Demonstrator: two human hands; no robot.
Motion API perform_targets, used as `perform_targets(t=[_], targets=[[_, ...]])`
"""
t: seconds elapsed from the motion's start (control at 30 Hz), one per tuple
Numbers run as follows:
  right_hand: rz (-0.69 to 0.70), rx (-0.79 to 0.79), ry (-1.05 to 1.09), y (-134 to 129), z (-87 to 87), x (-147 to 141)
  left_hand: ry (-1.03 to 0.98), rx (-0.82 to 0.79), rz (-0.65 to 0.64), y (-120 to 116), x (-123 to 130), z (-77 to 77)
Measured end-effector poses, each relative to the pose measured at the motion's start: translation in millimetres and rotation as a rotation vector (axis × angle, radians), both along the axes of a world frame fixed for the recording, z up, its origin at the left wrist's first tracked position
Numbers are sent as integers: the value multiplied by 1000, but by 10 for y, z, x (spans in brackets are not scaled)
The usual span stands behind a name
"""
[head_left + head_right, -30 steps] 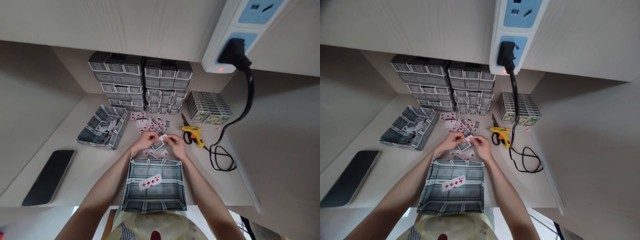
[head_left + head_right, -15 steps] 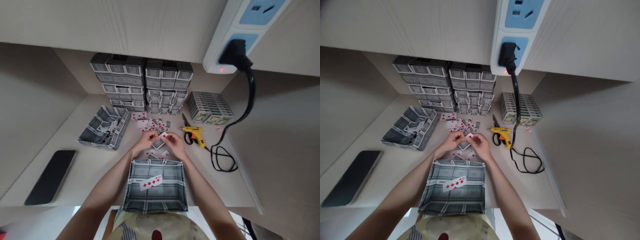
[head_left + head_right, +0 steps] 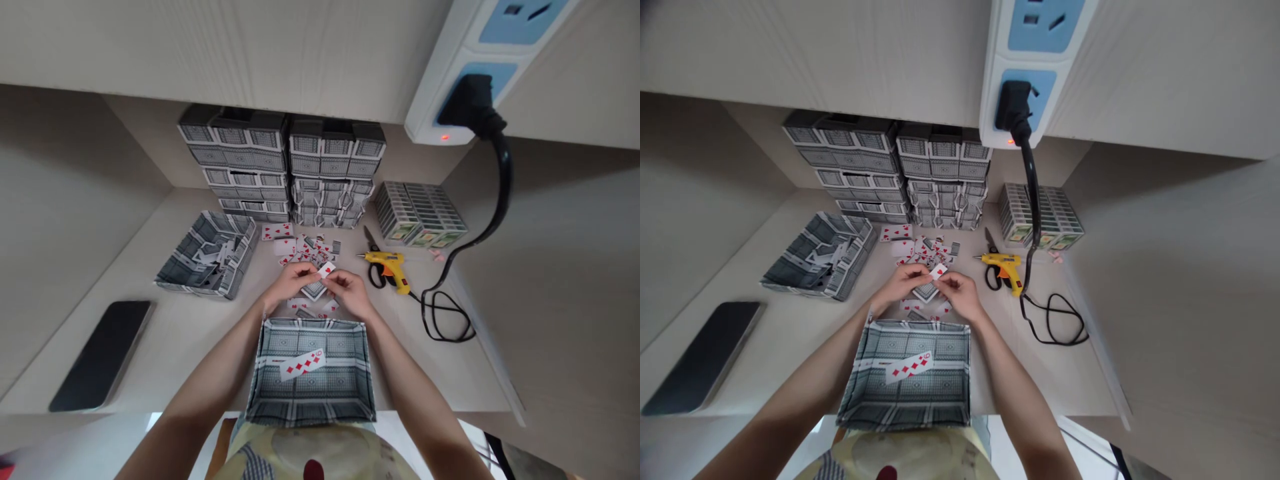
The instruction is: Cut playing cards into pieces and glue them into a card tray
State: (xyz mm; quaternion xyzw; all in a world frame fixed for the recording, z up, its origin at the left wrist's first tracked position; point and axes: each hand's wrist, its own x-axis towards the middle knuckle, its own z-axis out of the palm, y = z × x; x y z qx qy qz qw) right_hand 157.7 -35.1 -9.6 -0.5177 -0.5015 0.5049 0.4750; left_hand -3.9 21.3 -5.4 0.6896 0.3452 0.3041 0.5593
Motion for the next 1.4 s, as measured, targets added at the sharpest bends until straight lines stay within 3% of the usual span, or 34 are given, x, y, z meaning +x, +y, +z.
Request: perform_targets(t=[0.33, 0.7, 1.0, 1.1, 1.2, 1.4], targets=[[13, -17, 30, -3, -1, -10, 35, 49, 14, -3, 9, -12], [-47, -3, 38, 16, -28, 18, 112, 102, -90, 0, -14, 8], [-28, -15, 94, 15, 11, -29, 91, 83, -46, -16, -13, 36], [-36, -20, 124, 1, 77, -18, 69, 91, 69, 42, -100, 117], [-69, -1, 115, -9, 136, 28, 80, 165, 282, 101, -226, 256], [-144, 39, 99, -8, 173, 120, 133, 426, 577, 26, -477, 631]])
